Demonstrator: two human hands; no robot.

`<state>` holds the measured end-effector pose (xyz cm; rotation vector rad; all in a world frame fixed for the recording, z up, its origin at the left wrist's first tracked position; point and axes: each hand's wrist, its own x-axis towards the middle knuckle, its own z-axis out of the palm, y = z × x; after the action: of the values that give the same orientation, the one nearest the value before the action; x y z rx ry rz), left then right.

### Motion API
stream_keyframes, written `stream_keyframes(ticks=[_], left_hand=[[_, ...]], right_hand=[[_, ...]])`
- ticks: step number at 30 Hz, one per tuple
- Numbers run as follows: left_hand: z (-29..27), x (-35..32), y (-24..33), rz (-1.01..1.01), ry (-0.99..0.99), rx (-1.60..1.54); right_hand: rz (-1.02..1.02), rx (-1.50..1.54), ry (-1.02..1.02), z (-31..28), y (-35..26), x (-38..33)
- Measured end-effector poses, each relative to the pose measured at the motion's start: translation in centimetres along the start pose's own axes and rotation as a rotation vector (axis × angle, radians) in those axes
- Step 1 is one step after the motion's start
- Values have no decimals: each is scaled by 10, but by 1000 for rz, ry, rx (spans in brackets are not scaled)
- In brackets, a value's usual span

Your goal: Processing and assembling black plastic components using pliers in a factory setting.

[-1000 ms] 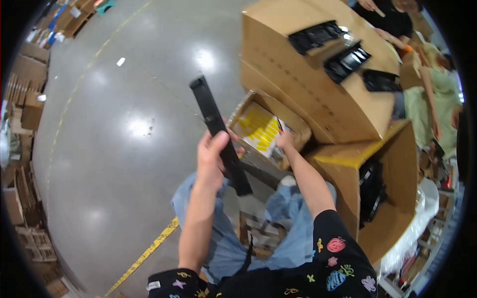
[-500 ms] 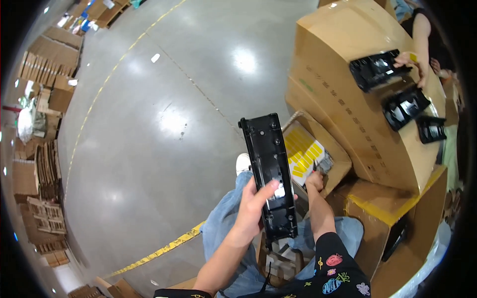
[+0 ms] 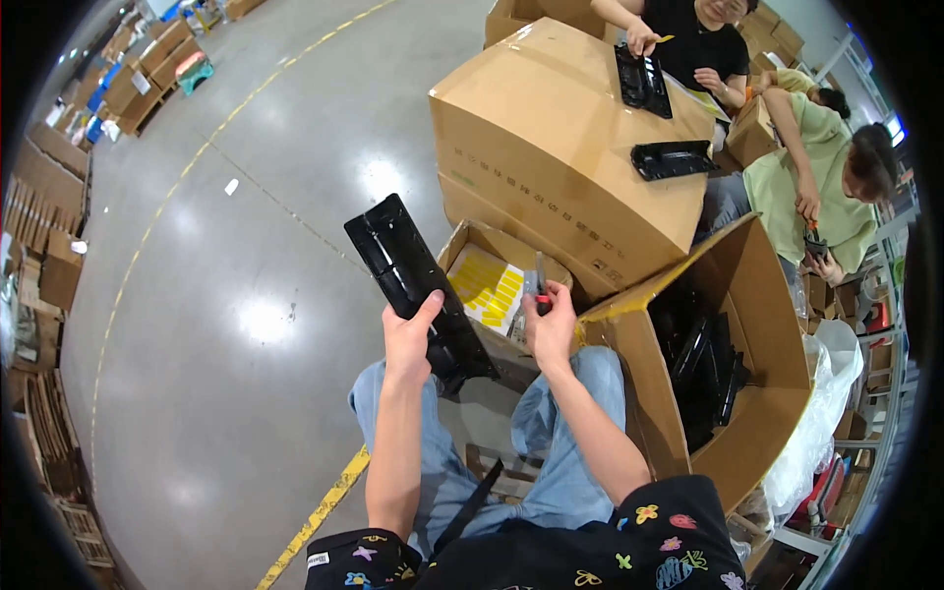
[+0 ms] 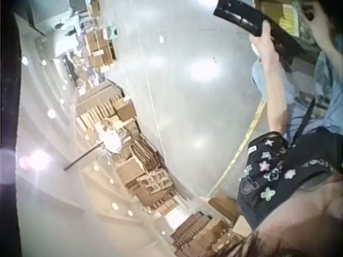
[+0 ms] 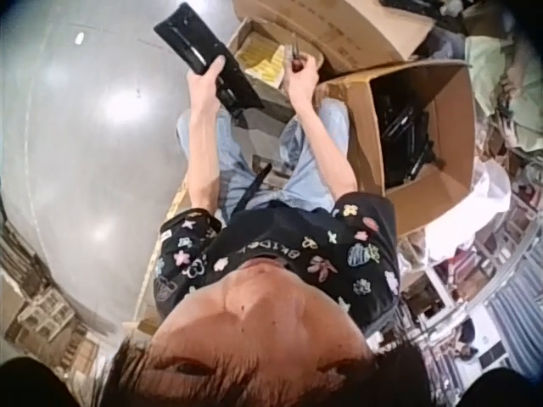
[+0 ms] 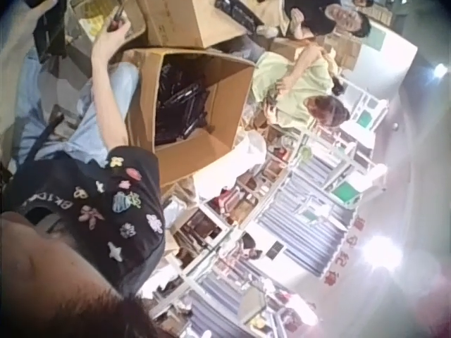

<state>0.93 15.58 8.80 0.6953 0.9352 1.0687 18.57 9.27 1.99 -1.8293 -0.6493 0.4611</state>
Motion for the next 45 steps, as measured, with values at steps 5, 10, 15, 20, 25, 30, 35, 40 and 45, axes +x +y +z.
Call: stream_keyframes(ticks=[5,10,15,20,25,30,35,40,45], left_hand=[[40,-84,14,95,-226,-39],[56,-135,10,113,-475,-52],[66,-160,2,24,-632,-133],[62,-171,-12,-54,-774,-297],[64,-169,3,-22,-491,-104],[66,-165,-3,49,-244,158],[78,-180,-4,302,-130,449],[87,-189,-2,526,-133,449],[93,-195,2,495,-154,431]], right_hand=[[-251,167,-130,-99,-109,-72],[-498,67,-208,-148,-129,-106],[-536,263,-305,-172,-116,-117],[-307,206,-484,-200,-113,-128],[-115,35,-378,-227,-87,-132],[252,976,-728,-247,-95,-165],[312,985,-940,-238,-96,-204],[282,928,-922,-222,-87,-210],[262,890,-910,-220,-90,-207]])
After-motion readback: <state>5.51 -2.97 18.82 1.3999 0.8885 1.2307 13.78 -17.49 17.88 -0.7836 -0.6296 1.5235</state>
